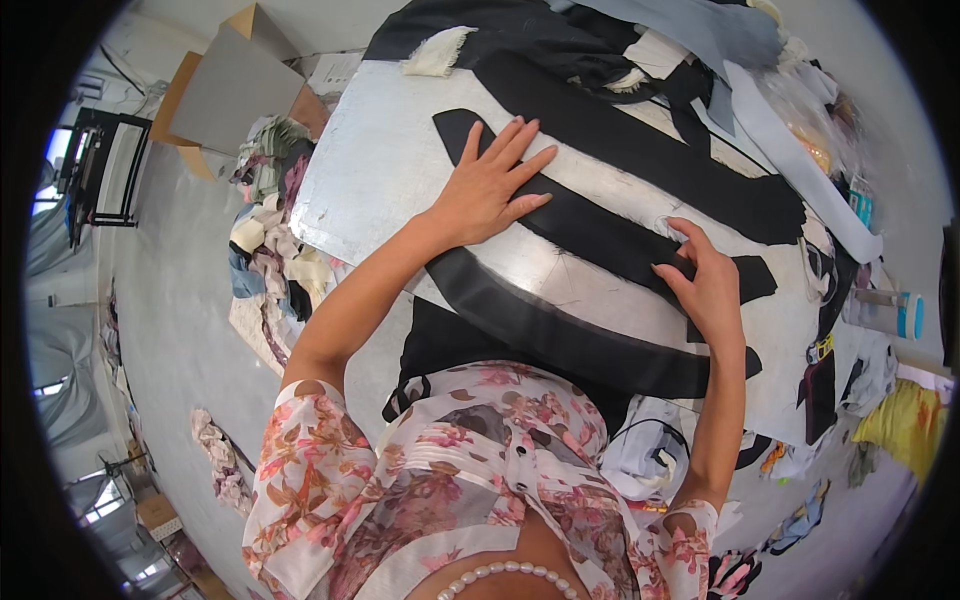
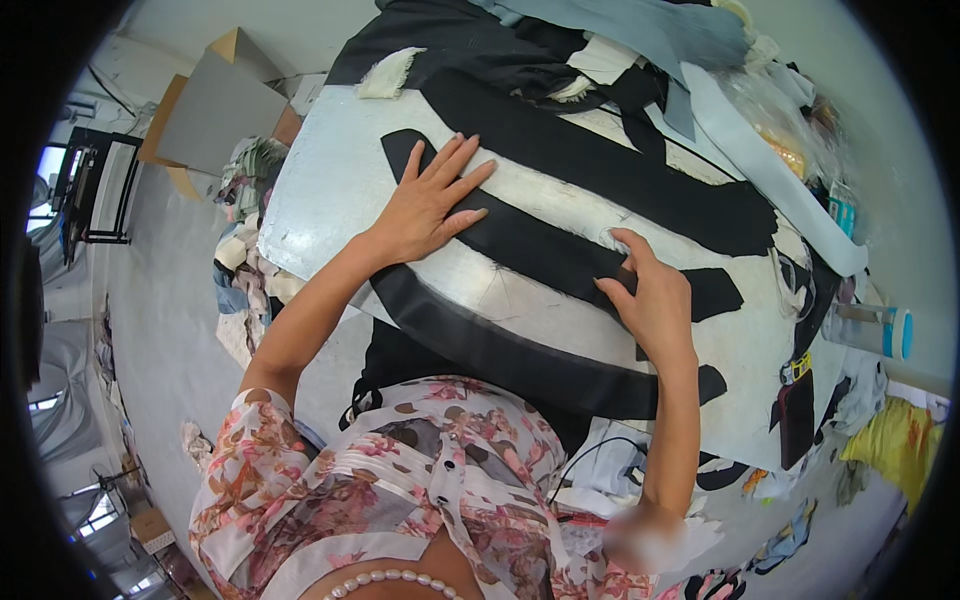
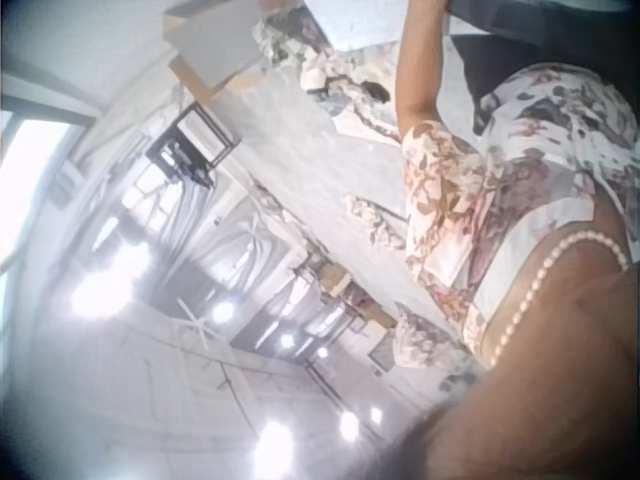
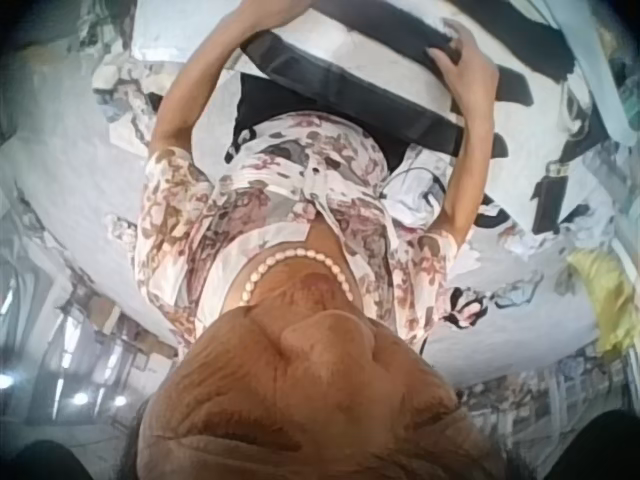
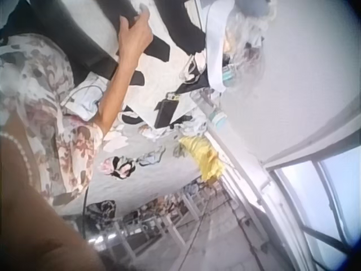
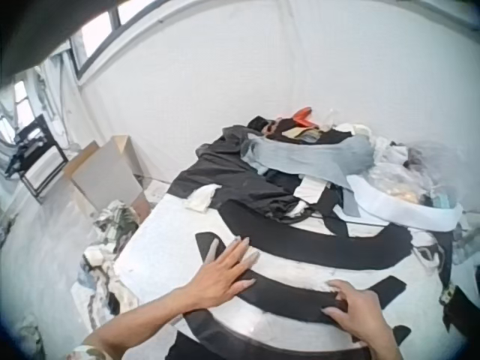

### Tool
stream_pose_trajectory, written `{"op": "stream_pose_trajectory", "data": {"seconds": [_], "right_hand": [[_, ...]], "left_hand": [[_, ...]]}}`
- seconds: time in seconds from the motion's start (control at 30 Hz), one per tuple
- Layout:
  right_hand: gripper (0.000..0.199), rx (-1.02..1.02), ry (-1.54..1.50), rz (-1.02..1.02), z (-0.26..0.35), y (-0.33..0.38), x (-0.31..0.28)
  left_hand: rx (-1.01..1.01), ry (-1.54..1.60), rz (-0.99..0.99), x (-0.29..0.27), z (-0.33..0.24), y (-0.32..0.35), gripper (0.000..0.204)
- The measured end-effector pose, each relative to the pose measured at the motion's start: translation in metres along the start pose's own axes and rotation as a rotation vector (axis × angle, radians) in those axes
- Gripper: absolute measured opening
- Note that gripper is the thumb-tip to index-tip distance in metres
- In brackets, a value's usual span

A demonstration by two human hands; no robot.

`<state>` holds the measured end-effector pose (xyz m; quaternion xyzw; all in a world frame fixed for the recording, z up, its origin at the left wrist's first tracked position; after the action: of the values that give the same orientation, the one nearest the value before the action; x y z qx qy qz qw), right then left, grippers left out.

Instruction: The person repeatedly picks up black fabric pieces from a white table, smooths them flat, and places them back down in a linear arrangement. The person handles the pieces one at a time, adjusting their positions without using any tools.

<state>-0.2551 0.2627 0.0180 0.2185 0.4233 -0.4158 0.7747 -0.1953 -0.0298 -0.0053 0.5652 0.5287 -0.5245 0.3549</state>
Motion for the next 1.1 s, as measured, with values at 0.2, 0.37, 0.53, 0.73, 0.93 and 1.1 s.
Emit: {"op": "stream_pose_trajectory", "data": {"seconds": [0.2, 0.37, 0.53, 0.73, 0.93, 1.1], "right_hand": [[0.058, 0.078, -0.018, 0.017, -0.015, 0.001, -0.008], [0.055, 0.059, -0.013, -0.008, -0.015, 0.002, -0.007], [0.053, 0.115, -0.093, 0.007, -0.027, 0.010, -0.028], [0.054, 0.095, -0.032, -0.088, -0.036, 0.005, -0.023], [0.054, 0.123, 0.017, -0.075, -0.035, 0.004, -0.022], [0.057, 0.124, -0.136, -0.065, -0.051, 0.008, -0.026]], "left_hand": [[0.057, -0.025, 0.057, -0.009, 0.013, -0.001, 0.070], [0.266, 0.141, 0.155, 0.000, -0.061, -0.011, 0.076], [0.310, 0.069, 0.170, 0.011, -0.062, -0.005, 0.079], [0.322, 0.048, 0.166, 0.009, -0.061, -0.005, 0.081], [0.361, 0.053, 0.174, -0.003, -0.092, -0.016, 0.084], [0.554, 0.229, 0.164, 0.024, -0.126, -0.025, 0.079]]}}
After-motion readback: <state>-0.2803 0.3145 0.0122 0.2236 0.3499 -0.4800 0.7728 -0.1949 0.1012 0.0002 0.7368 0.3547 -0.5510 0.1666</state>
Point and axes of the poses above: each hand's wrist, its own y-axis away from the middle knuckle, its own x-axis out of the palm, z = x × y, the point moved 4 cm from there along -y, towards the middle knuckle, and after that the axes turned 5 degrees about y, right-handed, at the moved point
